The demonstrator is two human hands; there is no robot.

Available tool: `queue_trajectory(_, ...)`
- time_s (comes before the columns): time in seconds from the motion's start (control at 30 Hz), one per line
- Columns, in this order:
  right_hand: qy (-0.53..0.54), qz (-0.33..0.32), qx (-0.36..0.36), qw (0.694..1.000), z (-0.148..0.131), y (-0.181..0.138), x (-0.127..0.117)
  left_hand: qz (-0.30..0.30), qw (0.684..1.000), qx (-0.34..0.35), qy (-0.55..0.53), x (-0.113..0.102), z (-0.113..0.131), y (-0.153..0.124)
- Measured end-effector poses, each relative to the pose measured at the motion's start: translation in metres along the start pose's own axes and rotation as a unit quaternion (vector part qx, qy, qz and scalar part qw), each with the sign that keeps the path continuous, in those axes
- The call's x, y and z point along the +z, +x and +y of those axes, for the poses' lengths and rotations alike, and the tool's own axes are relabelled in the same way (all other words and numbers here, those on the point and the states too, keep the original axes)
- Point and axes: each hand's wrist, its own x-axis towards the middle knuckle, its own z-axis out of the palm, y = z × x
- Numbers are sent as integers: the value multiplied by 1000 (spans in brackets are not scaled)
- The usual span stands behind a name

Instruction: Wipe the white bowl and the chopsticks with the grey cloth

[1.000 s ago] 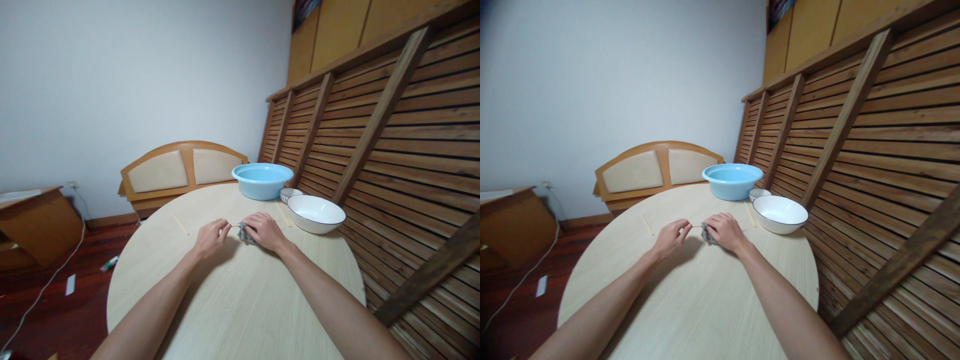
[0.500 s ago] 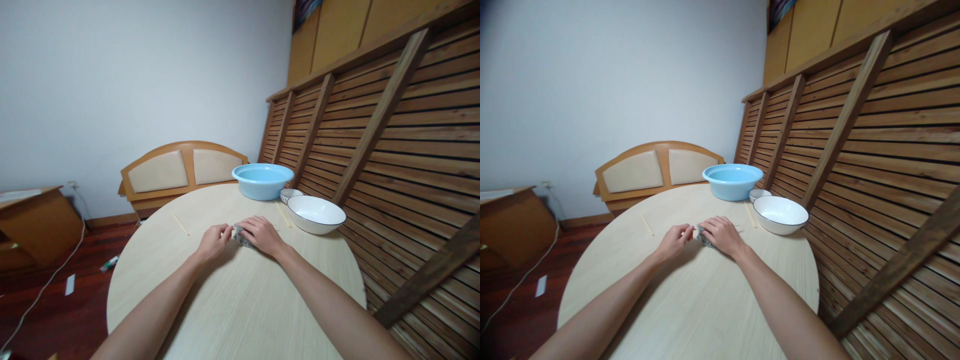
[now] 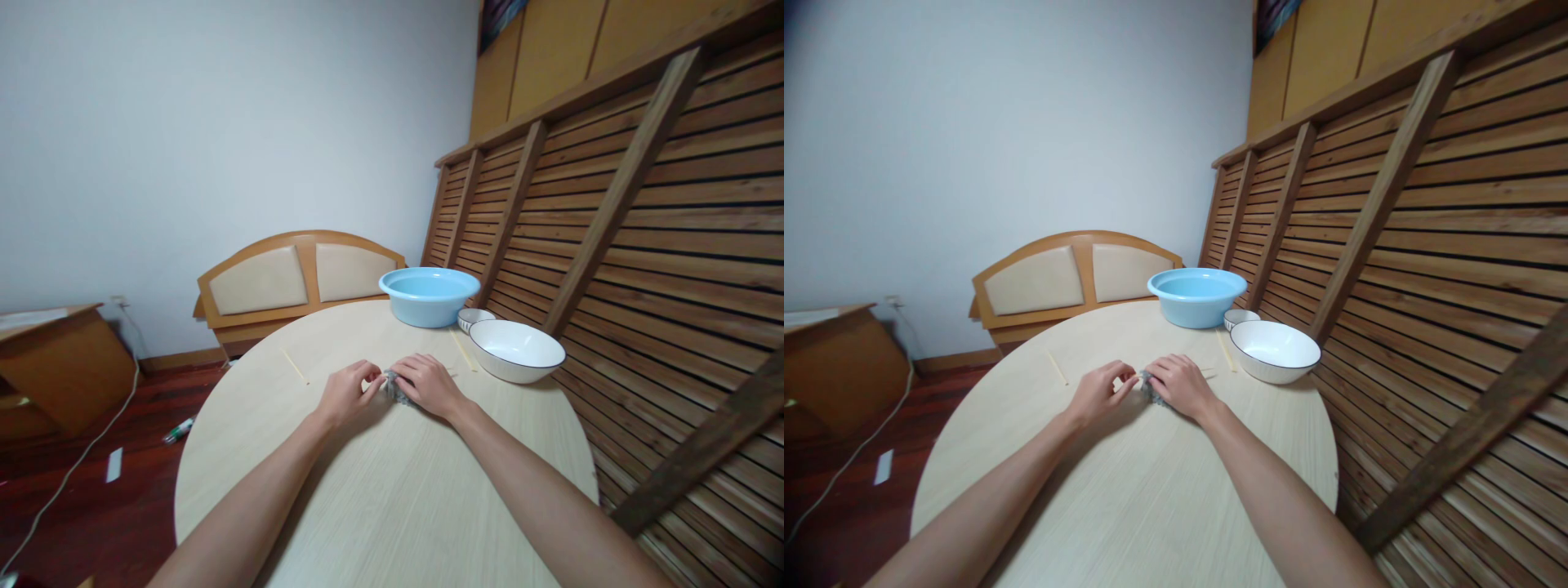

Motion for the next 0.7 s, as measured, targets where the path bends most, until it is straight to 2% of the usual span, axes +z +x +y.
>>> queue_trajectory(0.4, 8, 7, 8, 1000, 1, 3, -1, -2, 1000, -7, 17, -3, 0, 3)
queue_trajectory(0.7, 10, 11, 34, 999, 8, 1, -5, 1, 998, -57, -25, -6, -14, 4)
